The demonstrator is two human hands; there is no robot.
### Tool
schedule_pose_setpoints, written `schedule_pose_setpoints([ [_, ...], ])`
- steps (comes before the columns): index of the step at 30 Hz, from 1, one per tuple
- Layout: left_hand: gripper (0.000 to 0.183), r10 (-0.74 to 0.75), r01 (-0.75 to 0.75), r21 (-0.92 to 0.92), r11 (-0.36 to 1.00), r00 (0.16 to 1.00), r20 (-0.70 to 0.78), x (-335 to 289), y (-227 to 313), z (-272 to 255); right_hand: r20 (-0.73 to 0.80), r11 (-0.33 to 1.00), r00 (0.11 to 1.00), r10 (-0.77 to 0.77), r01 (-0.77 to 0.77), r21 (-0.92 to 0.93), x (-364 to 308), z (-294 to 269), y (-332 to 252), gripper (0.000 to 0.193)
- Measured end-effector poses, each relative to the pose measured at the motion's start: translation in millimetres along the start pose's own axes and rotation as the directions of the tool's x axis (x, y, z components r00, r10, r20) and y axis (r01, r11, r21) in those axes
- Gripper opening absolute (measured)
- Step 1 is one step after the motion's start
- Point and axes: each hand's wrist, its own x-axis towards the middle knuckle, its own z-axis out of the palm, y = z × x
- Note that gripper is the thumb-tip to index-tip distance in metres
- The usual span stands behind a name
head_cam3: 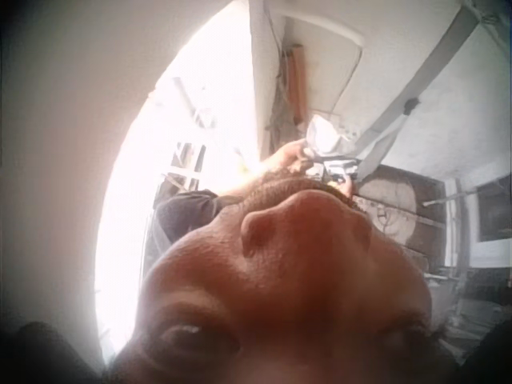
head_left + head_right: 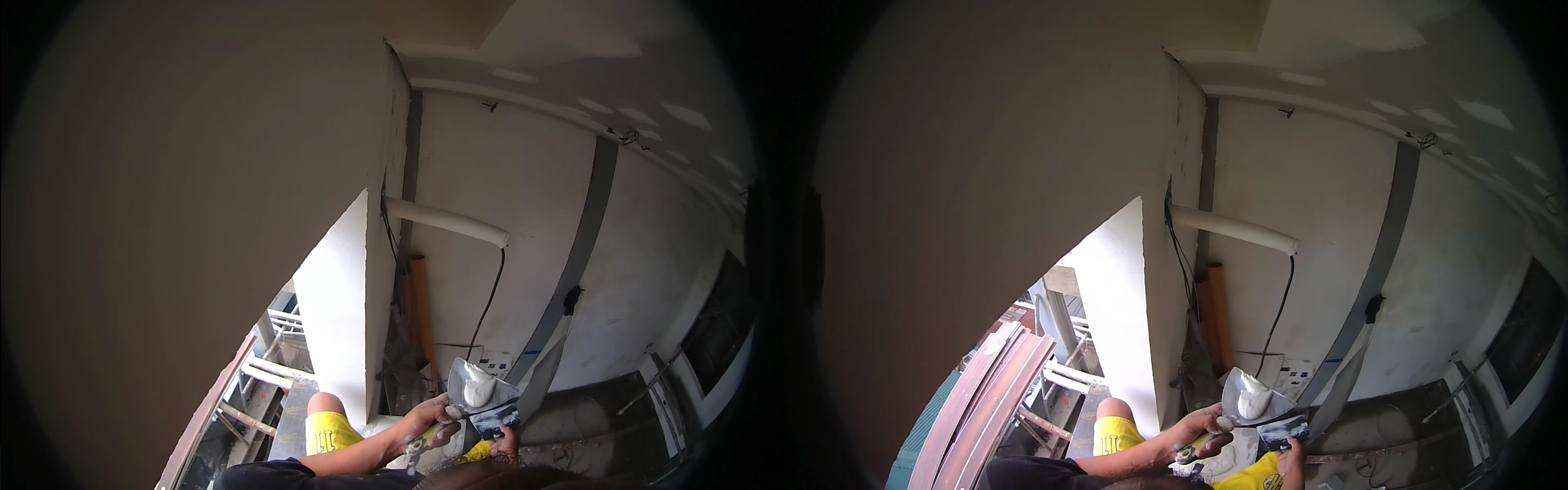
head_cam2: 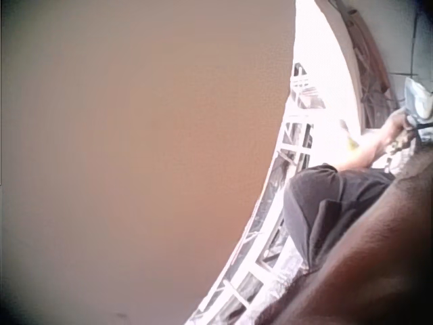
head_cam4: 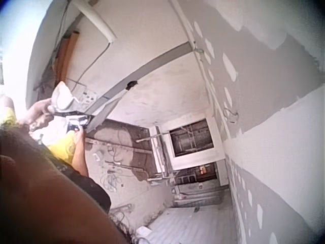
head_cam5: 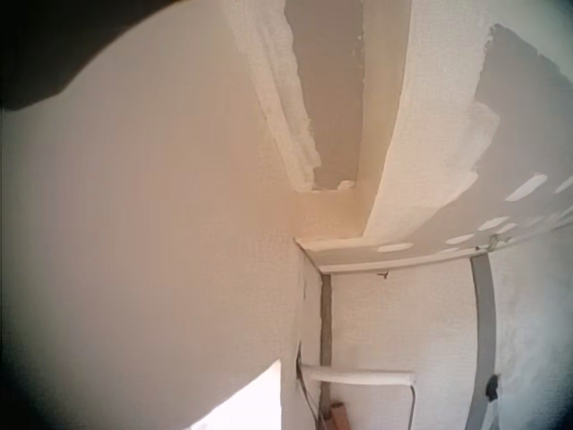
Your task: The person applies plaster to a ceiling using a trowel and hawk. They repeatedly scoop plaster from the hawk and spread it onto the ceiling surface, smoothing the material with the trowel. The person stands on scaffolding and works on a section of the ceiling near a wall corner.
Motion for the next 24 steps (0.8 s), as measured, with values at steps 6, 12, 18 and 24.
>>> schedule_pose_setpoints([
  [6, 0.049, 0.049, -0.047, 0.060, 0.997, 0.998, -0.034, -5.9, 0.4, 13.0, -0.008, 0.996, 0.997, 0.074, -0.073, 0.046, 9.6, -1.9, -0.3, 0.044],
  [12, 0.051, 0.030, -0.030, 0.055, 0.998, 1.000, 0.000, -8.7, 3.5, 10.1, -0.012, 0.999, 1.000, 0.018, -0.017, 0.035, 14.7, -1.5, 8.6, 0.048],
  [18, 0.050, -0.024, 0.024, 0.016, 1.000, 0.999, -0.049, -5.7, 4.1, 7.6, 0.005, 0.970, 0.971, 0.241, -0.241, 0.037, 62.4, -49.8, 20.2, 0.039],
  [24, 0.049, -0.036, 0.037, 0.040, 0.999, 0.999, -0.025, -6.2, 9.7, 15.9, -0.099, 0.938, 0.967, 0.236, -0.253, -0.238, 89.9, -69.3, 46.0, 0.060],
])
